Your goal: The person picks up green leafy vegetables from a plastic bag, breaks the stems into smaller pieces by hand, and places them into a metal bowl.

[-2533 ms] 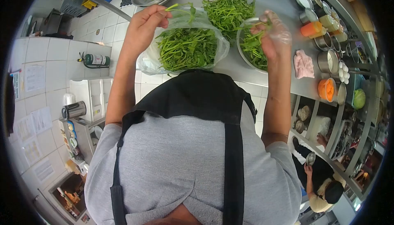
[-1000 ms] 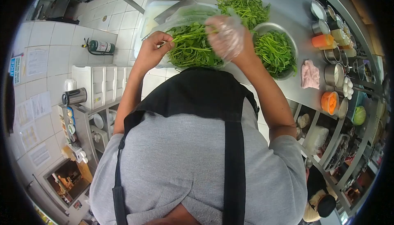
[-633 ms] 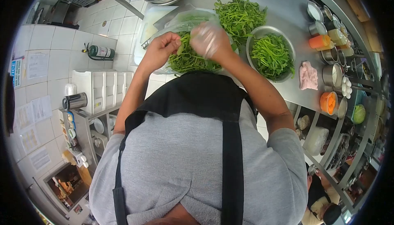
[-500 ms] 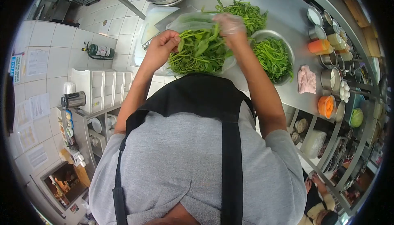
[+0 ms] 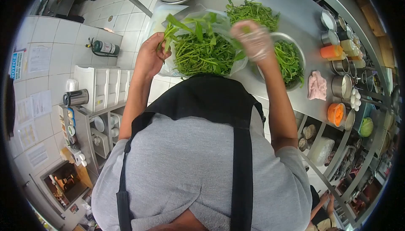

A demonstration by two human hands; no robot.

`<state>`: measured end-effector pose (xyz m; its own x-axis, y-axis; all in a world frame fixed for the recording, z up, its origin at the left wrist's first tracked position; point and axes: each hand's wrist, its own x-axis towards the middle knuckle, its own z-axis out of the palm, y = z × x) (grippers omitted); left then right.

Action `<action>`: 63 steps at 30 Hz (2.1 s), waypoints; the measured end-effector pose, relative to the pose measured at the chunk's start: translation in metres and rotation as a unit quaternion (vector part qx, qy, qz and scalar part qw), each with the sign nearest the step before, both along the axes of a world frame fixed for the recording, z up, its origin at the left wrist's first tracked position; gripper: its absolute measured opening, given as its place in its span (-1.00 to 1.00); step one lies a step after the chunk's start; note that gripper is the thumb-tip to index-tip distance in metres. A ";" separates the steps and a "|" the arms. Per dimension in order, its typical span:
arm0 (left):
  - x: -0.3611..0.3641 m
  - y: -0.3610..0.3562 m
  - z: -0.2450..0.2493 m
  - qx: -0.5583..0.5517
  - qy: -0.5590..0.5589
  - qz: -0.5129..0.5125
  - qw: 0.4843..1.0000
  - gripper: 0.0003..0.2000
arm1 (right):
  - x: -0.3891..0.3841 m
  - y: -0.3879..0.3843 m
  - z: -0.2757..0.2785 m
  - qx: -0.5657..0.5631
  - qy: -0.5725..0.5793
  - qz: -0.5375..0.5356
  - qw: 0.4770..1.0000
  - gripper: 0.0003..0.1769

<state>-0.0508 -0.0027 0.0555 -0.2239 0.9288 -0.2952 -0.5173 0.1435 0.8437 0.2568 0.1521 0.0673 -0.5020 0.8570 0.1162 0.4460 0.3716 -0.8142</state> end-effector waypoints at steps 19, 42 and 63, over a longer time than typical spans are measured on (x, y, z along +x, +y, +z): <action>0.048 0.013 0.018 0.001 0.398 0.046 0.916 -0.71 | -0.071 -0.036 0.007 0.249 -0.101 0.110 0.957 -0.61; 0.070 0.026 -0.051 0.146 0.602 -0.112 0.777 -0.68 | 0.055 0.062 0.023 -0.169 0.418 -0.097 0.887 -0.79; 0.031 -0.002 -0.031 -0.062 0.622 -0.077 0.777 -0.74 | -0.077 -0.006 -0.115 -0.262 0.039 -0.014 0.964 -0.55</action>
<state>-0.0198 -0.0047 0.0243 -0.2969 0.9545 -0.0280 0.7182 0.2425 0.6522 0.1799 0.1461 -0.0475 -0.4860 0.8207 -0.3003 0.3790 -0.1116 -0.9186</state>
